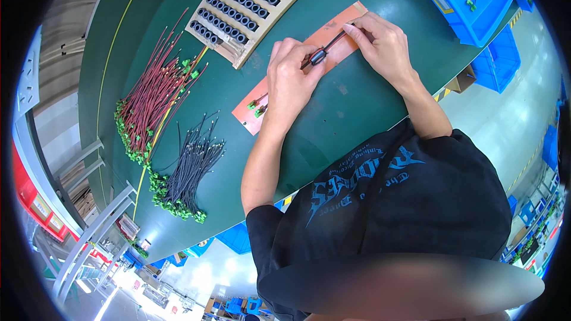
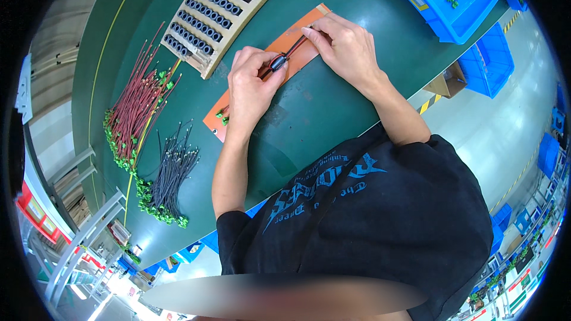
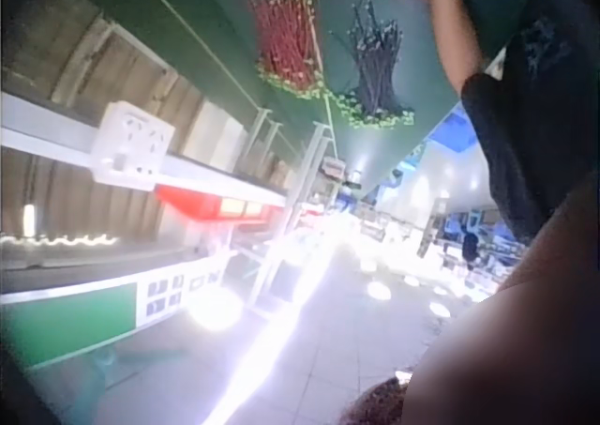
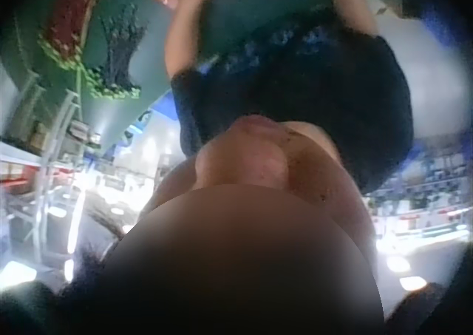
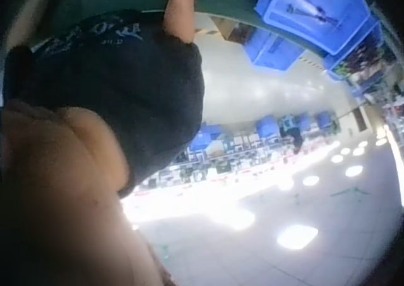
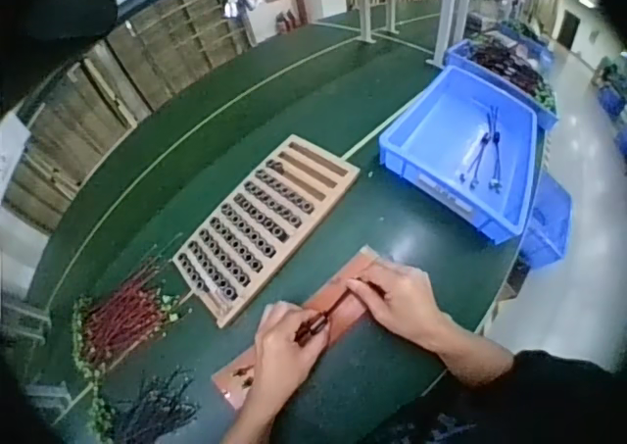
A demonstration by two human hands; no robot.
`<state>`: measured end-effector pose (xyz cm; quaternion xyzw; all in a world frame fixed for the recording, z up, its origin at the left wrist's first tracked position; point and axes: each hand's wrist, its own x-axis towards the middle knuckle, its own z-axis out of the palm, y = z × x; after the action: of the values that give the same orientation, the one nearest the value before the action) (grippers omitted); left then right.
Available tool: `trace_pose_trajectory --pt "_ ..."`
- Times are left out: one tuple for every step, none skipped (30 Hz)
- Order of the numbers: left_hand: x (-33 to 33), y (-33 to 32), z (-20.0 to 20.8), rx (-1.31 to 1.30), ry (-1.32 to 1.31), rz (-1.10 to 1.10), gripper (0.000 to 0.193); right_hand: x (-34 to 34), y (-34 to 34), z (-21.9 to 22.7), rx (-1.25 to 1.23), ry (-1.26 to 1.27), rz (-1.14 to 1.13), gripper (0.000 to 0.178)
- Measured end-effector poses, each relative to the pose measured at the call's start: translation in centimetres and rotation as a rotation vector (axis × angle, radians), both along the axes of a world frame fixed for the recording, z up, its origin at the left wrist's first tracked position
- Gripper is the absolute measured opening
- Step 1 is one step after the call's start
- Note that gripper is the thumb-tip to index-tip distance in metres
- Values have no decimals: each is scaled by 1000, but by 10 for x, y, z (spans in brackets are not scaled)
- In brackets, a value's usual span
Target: Manually assemble various electronic components including wiring, connectors, and small modules at a factory workstation.
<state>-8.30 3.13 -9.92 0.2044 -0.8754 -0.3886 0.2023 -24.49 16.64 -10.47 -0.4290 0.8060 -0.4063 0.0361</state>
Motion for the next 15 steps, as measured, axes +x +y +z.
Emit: trace_pose_trajectory --pt "1 -1 4 -8 -34 -12 27 0 -1 0 6 50 2 18" --pt "5 -4 10 -9 -36 -7 27 1 -2 -1 12 99 7 17" --pt "9 -8 22 -57 -66 -48 34 0 -2 -2 14 101 10 17" --pt "15 -13 29 -102 -95 -95 40 -1 -1 -4 15 150 12 16" --pt "24 -19 33 -59 -161 -102 45 -3 0 -6 16 198 16 14" --pt "34 -21 37 54 -212 -42 35 -5 1 -7 17 192 24 14" --pt "43 -25 39 17 -237 -13 30 -9 2 -9 20 211 43 15" --pt "49 -28 41 -20 -262 15 25 -12 3 -10 24 230 61 16" --pt "56 -30 42 -65 -275 48 17 -12 2 -9 24 223 75 16" --pt "61 -30 41 -61 -283 60 17 -11 1 -8 29 204 67 16" --pt "65 -30 39 -73 -267 50 16 -11 0 -6 35 186 58 16" --pt "69 -30 38 -85 -250 40 14 -11 -1 -5 36 182 70 16" --pt "70 -29 39 -81 -254 50 14 -11 -2 -5 48 180 66 16" --pt "71 -26 42 -82 -257 56 13 -10 -2 -4 59 178 61 16" --pt "71 -25 44 -83 -257 58 12 -10 -3 -4 62 177 67 16"
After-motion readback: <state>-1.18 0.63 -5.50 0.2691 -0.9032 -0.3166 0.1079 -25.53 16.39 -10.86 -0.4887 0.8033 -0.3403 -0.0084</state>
